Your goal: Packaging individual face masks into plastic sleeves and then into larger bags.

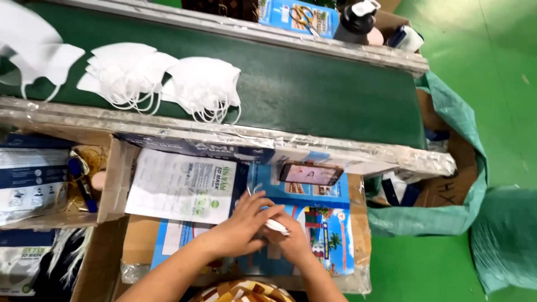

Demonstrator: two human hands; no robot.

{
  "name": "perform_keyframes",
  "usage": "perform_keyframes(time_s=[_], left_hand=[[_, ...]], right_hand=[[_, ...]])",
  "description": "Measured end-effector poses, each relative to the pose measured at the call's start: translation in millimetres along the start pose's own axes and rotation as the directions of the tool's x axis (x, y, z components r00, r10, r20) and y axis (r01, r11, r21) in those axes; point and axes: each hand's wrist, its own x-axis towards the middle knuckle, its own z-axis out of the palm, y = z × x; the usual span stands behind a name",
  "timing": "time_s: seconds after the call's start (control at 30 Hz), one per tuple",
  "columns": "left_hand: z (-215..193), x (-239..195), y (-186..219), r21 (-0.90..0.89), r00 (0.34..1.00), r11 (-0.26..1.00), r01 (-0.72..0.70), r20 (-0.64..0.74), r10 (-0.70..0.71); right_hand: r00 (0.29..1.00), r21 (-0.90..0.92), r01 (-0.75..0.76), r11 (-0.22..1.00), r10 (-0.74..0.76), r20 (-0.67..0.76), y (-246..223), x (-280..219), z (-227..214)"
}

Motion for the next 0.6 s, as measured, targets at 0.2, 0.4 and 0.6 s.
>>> perform_keyframes(time_s=[0.2, 0.4, 0.6], left_hand=[[10, -11, -33, -0.176, 0.883, 0.943, 0.282, -0.336, -0.327], [41, 6, -40, 0.372, 0.865, 0.783, 0.498, -0.280, -0.417], [61, 16, -42, 0.538, 0.877, 0.696, 0.476, -0.230, -0.422]], right_hand=[[0.906, -0.320, -0.345, 0.882, 0.402, 0.133, -56, -4, -58], [0.869, -0.231, -0.489, 0.841, 0.447, -0.214, -5, -6, -72], [0.896, -0.392, -0.392, 0.832, 0.249, -0.368, -40, -1, -34]])
